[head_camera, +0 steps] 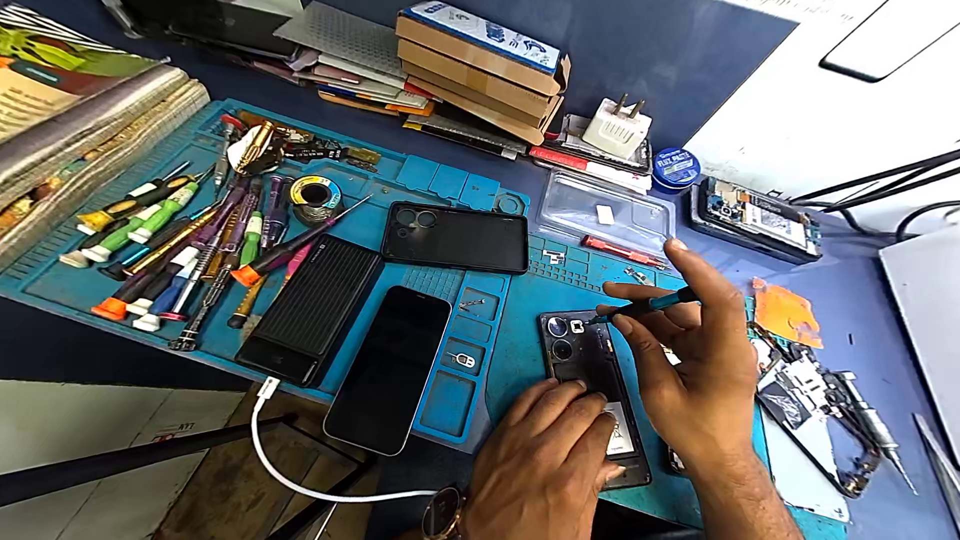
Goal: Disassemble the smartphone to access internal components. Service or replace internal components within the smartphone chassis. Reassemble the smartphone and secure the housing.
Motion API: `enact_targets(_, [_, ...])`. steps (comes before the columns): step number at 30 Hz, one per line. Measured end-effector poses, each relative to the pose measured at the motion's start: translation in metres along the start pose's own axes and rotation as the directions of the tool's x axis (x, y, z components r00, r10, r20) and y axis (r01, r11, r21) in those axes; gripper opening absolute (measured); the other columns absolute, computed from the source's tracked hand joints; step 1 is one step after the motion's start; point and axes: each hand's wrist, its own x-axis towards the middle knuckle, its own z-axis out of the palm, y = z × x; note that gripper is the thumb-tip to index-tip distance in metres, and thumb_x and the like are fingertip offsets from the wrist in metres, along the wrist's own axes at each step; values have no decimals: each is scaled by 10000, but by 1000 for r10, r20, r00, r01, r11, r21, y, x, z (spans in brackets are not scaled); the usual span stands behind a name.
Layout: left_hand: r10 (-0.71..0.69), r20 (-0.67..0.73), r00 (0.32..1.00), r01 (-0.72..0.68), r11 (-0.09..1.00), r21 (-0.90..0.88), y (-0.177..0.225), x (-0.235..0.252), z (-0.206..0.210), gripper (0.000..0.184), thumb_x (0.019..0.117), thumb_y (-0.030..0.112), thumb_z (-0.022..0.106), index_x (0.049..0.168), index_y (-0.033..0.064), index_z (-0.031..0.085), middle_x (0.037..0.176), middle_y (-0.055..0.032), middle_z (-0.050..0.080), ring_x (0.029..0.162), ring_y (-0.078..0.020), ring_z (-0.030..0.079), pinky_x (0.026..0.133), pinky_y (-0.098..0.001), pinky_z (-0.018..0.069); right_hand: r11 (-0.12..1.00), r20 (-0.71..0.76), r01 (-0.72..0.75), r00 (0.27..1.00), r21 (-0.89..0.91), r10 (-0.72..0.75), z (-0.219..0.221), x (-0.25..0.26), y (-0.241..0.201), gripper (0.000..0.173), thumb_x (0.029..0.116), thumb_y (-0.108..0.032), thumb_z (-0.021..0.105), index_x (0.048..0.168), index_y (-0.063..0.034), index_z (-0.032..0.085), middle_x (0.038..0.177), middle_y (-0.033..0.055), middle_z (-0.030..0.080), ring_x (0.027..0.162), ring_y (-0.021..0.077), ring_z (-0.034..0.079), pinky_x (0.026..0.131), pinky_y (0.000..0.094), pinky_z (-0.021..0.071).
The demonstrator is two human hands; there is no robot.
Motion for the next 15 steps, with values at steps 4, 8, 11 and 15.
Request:
enact_targets(4, [2,-2,1000,-2,1000,6,0,0,0,370,1067,343,464,1202,125,730,1311,-20,690,1331,-212,572,1177,-406,404,1000,91,20,996,-21,-18,-3,10,-1,670,944,37,583,1561,-116,370,1198,52,724,1054,166,727,910,356,634])
enact_targets(8, [5,-6,1000,-5,1000,-4,0,0,0,375,1068,345,460,1201,122,730,1313,-25,689,1334,-216,570,1176,-399,407,965,14,38,999,-260,-36,2,16,-3,616,955,-239,724,1504,-114,472,1096,82,716,872,174,708,739,393,601])
enact_targets(11, [2,2,1000,-2,1000,-10,-1,-1,-1,376,1068,342,462,1209,117,729,1324,-28,686,1343,-214,565,1184,-398,399,988,156,-12,987,-157,36,-6,21,-10,630,967,-64,607,1552,-150,391,1236,15,710,1076,123,712,912,341,625])
enact_targets(15, [5,-3,1000,-5,1000,0,0,0,0,371,1066,341,462,1197,120,730,1320,-28,687,1339,-216,567,1180,-397,403,956,-18,-17,1000,-294,12,2,21,-6,612,946,-286,731,1479,-103,494,969,70,704,783,183,682,664,398,569])
